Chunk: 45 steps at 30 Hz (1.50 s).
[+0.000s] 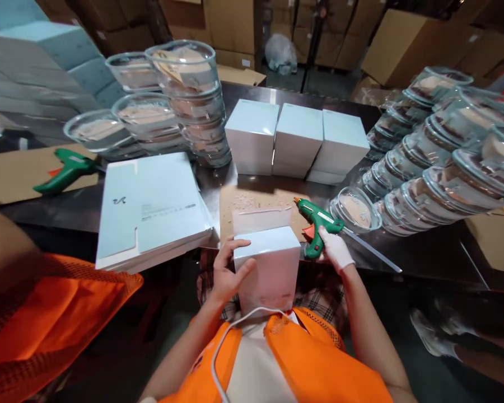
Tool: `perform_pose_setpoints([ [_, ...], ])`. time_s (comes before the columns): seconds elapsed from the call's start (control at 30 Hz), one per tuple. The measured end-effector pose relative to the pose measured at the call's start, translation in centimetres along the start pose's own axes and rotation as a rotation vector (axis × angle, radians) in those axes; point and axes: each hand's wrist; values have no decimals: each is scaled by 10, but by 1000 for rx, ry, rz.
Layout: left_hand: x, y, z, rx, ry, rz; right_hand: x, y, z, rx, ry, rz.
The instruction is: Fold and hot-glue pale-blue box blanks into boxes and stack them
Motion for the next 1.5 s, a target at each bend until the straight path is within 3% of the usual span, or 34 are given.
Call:
perform_pose_setpoints([
  [0.13, 4, -2, -2, -39, -58, -20, -21, 7, -25, -72, 154, 69],
  [0.23, 6, -7, -3, -68, -106, -66, -33, -20, -36, -11, 223, -188],
  [0.3, 6, -12, -4, -87, -89, -68, -34, -39, -36, 68, 134, -385],
  [0.4, 6, -21, -7, -191, 20, -19, -30, -48, -29, 159, 67, -420],
  [0.47, 7, -25, -8, -345, 73, 17, -27, -40, -25, 112, 178, -458],
  [0.57, 12, -26, -10, -534, 61, 23, -30, -21, -28, -75, 424, -728],
  [0.67, 16, -20, -11, -485, 1, -56, -36, -12, -36, -206, 534, -895],
  [0.77, 18, -14, -9, -387, -23, -102, -41, -17, -39, -294, 613, -911],
  [0.93, 16, -9, -5, -385, -16, -137, -40, -24, -36, -371, 872, -983],
  [1.2, 16, -9, 1, -391, -85, -189, -40, -16, -30, -366, 789, -937],
  [1.37, 21, -7, 4, -377, -145, -189, -38, -20, -23, -344, 923, -910],
  [1.5, 22, -7, 6, -335, -115, -231, -34, -25, -27, -450, 922, -1001],
])
Point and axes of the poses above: each hand's wrist, its own x-axis towards the middle knuckle, its own y-axis out of the back of the hand, z = x × y, and after that the axes turned 10 degrees about x, right-handed
